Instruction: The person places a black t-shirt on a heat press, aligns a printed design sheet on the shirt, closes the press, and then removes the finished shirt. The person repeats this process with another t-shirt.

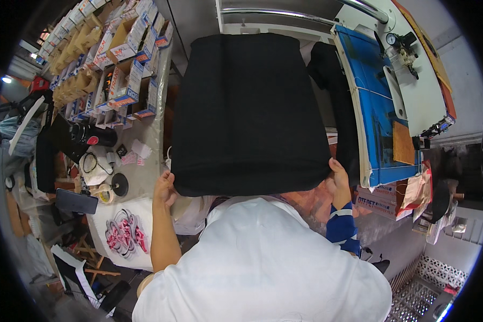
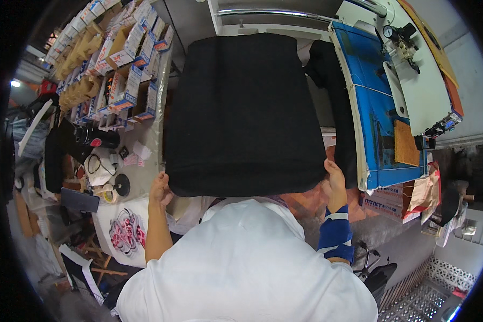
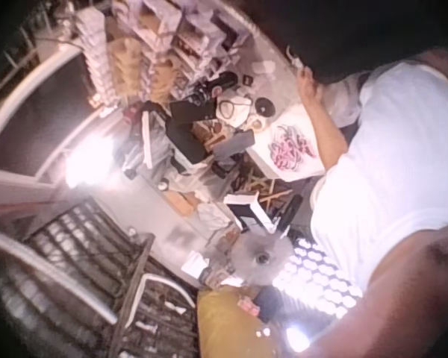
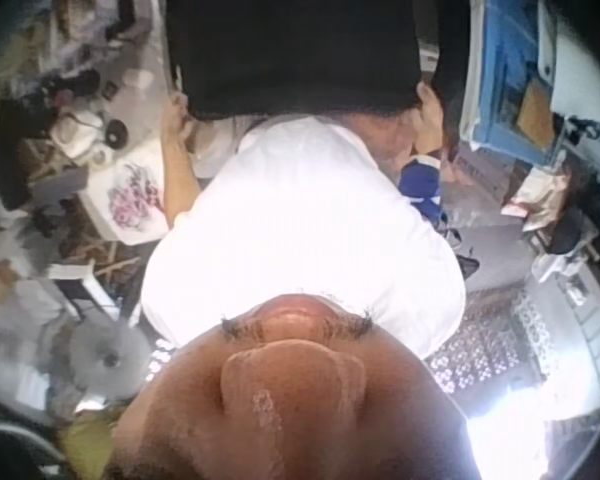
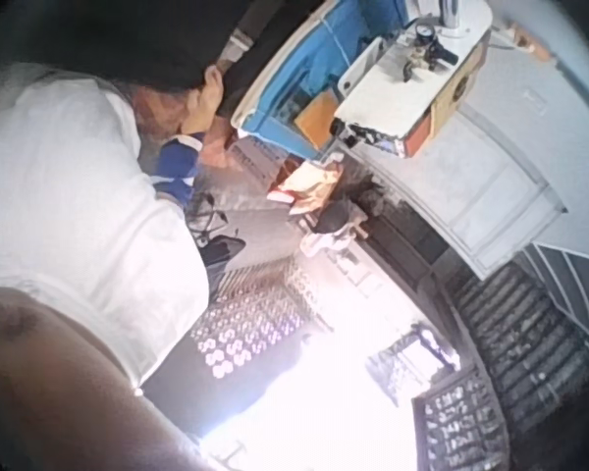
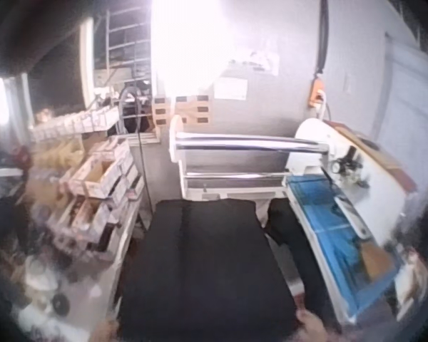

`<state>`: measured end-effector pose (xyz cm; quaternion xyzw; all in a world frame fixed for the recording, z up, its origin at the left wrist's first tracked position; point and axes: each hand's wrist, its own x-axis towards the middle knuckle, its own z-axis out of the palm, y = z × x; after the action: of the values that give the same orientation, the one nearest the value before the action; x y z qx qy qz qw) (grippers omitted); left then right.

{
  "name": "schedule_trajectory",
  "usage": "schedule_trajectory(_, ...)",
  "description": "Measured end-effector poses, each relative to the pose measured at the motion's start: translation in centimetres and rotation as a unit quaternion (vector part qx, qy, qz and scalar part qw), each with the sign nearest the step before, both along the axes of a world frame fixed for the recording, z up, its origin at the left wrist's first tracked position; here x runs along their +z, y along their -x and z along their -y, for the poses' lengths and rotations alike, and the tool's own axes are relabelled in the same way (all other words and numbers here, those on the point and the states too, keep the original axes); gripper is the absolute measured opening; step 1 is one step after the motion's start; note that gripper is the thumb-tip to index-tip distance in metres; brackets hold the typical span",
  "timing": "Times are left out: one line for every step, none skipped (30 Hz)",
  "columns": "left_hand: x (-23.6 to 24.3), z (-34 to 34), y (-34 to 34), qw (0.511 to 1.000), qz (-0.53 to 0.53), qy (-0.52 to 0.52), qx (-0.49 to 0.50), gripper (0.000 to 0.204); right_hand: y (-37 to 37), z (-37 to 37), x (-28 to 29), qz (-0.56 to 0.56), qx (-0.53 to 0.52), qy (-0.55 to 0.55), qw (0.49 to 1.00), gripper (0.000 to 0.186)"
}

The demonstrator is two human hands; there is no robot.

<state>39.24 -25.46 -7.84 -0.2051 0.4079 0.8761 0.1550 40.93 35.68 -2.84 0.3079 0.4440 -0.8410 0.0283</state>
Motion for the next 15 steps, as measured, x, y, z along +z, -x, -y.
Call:
schedule_trajectory(-0.4, 0.1, -0.3, 1.000, -0.002, -0.012, -0.002, 0.022, -0.1, 0.0, -0.4, -0.035, 0.001, 0.023, 0.999, 0.022)
schedule_trajectory(-0.8, -0.1, -0.4, 0.999, 0.025, 0.026, -0.016, 0.020, 0.0, 0.1, -0.8, 0.004, -0.007, 0.004, 1.000, 0.023)
schedule_trajectory(-1.0, -0.5, -0.2, 0.997, 0.047, 0.055, -0.038, 0.018, 0.3, 0.2, -1.3, 0.011, 0.000, 0.000, 1.000, 0.023)
schedule_trajectory(-1.0, -1.0, 0.0, 0.988, 0.103, 0.108, -0.047, 0.017, 0.6, 0.4, -1.7, 0.048, -0.012, -0.022, 0.999, 0.024)
schedule_trajectory(-0.8, -1.6, 0.5, 0.989, 0.080, 0.104, -0.075, 0.020, 1.0, 0.5, -2.0, 0.043, 0.036, -0.048, 0.997, 0.025)
schedule_trajectory(-0.5, -2.4, 1.2, 0.984, 0.089, 0.125, -0.090, 0.023, 1.4, 0.7, -2.3, 0.066, 0.066, -0.090, 0.992, 0.026)
schedule_trajectory(-0.1, -3.2, 2.1, 0.972, 0.127, 0.164, -0.108, 0.026, 1.8, 1.0, -2.4, 0.129, 0.086, -0.140, 0.978, 0.027)
schedule_trajectory(0.3, -4.0, 3.0, 0.990, 0.090, 0.076, -0.084, 0.029, 2.3, 1.2, -2.3, 0.085, 0.089, -0.099, 0.987, 0.028)
schedule_trajectory(0.7, -4.8, 4.0, 0.995, 0.081, 0.004, -0.060, 0.031, 2.7, 1.4, -2.1, 0.083, 0.084, -0.067, 0.991, 0.029)
schedule_trajectory(1.1, -5.3, 4.7, 0.994, 0.041, -0.093, -0.049, 0.034, 3.0, 1.7, -1.8, 0.052, 0.081, -0.025, 0.995, 0.031)
schedule_trajectory(1.4, -5.7, 5.3, 0.996, 0.073, -0.032, -0.036, 0.036, 3.2, 1.8, -1.4, 0.084, 0.080, -0.045, 0.992, 0.031)
schedule_trajectory(1.6, -5.8, 5.7, 0.997, 0.073, 0.003, -0.035, 0.037, 3.4, 1.9, -0.9, 0.086, 0.082, -0.057, 0.991, 0.031)
schedule_trajectory(1.7, -5.7, 5.9, 0.997, 0.052, 0.024, -0.055, 0.039, 3.4, 2.0, -0.4, 0.083, 0.086, -0.054, 0.991, 0.031)
schedule_trajectory(1.8, -5.4, 5.9, 0.998, 0.056, 0.022, -0.029, 0.036, 3.4, 1.9, 0.0, 0.085, 0.078, -0.083, 0.990, 0.031)
schedule_trajectory(1.9, -4.8, 5.7, 0.999, 0.042, 0.006, -0.021, 0.034, 3.3, 1.7, 0.3, 0.085, 0.074, -0.097, 0.989, 0.031)
